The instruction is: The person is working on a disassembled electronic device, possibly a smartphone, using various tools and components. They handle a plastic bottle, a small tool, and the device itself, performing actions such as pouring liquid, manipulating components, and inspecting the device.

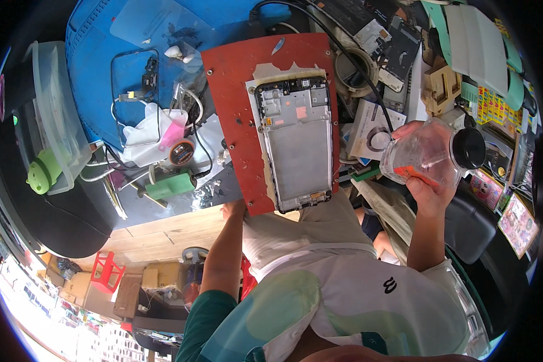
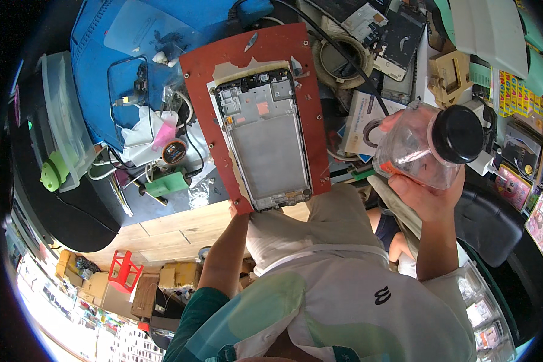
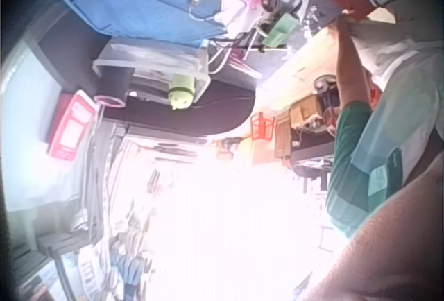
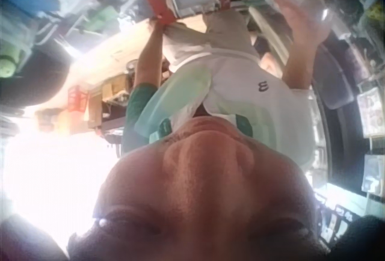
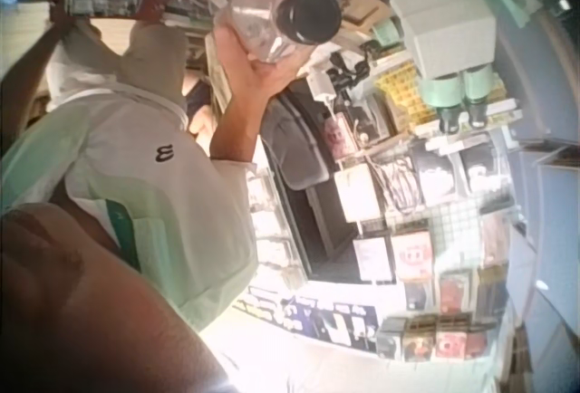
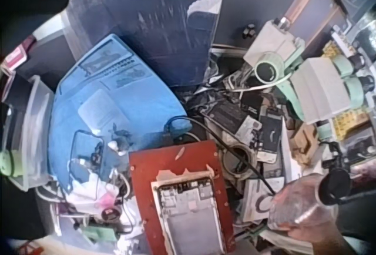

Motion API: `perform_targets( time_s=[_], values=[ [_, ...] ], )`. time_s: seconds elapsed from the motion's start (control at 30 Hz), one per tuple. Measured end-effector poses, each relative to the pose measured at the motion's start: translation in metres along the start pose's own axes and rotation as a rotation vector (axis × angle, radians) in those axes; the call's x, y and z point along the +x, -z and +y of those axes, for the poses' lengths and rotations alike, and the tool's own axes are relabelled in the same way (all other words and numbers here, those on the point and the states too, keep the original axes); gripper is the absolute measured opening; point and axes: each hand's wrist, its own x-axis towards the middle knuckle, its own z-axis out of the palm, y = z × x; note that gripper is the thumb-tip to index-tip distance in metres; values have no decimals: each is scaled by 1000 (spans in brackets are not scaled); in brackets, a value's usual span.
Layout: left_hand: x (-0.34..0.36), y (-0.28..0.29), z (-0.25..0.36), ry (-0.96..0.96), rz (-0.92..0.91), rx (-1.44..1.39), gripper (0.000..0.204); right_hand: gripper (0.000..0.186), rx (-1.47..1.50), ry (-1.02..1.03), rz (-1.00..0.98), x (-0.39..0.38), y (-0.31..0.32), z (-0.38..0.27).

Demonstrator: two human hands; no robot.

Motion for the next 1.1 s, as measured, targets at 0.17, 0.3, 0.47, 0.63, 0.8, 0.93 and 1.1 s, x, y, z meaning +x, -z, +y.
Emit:
perform_targets(
  time_s=[0.17, 0.3, 0.47, 0.63, 0.8, 0.93, 1.1],
  values=[
    [4, -2, 10, -13, 15, 11, 83, 83, 6, -2, 19, -1, -1, 3],
    [5, -3, 9, -15, 25, 9, 83, 85, 33, -17, 23, -1, -1, 7],
    [7, -4, 8, -28, 36, 17, 84, 87, 69, -37, 46, -1, -4, 8],
    [10, -5, 10, -52, 42, 34, 84, 87, 58, -36, 41, -1, -2, 11],
    [10, -6, 3, -57, 51, 31, 84, 88, 60, -49, 23, 3, -4, 11],
    [11, -6, -5, -70, 56, 32, 84, 85, 58, -34, 24, 4, -5, 11],
    [13, -12, 15, -83, 63, 28, 85, 82, -79, 20, -21, 6, -5, 2]
  ],
)
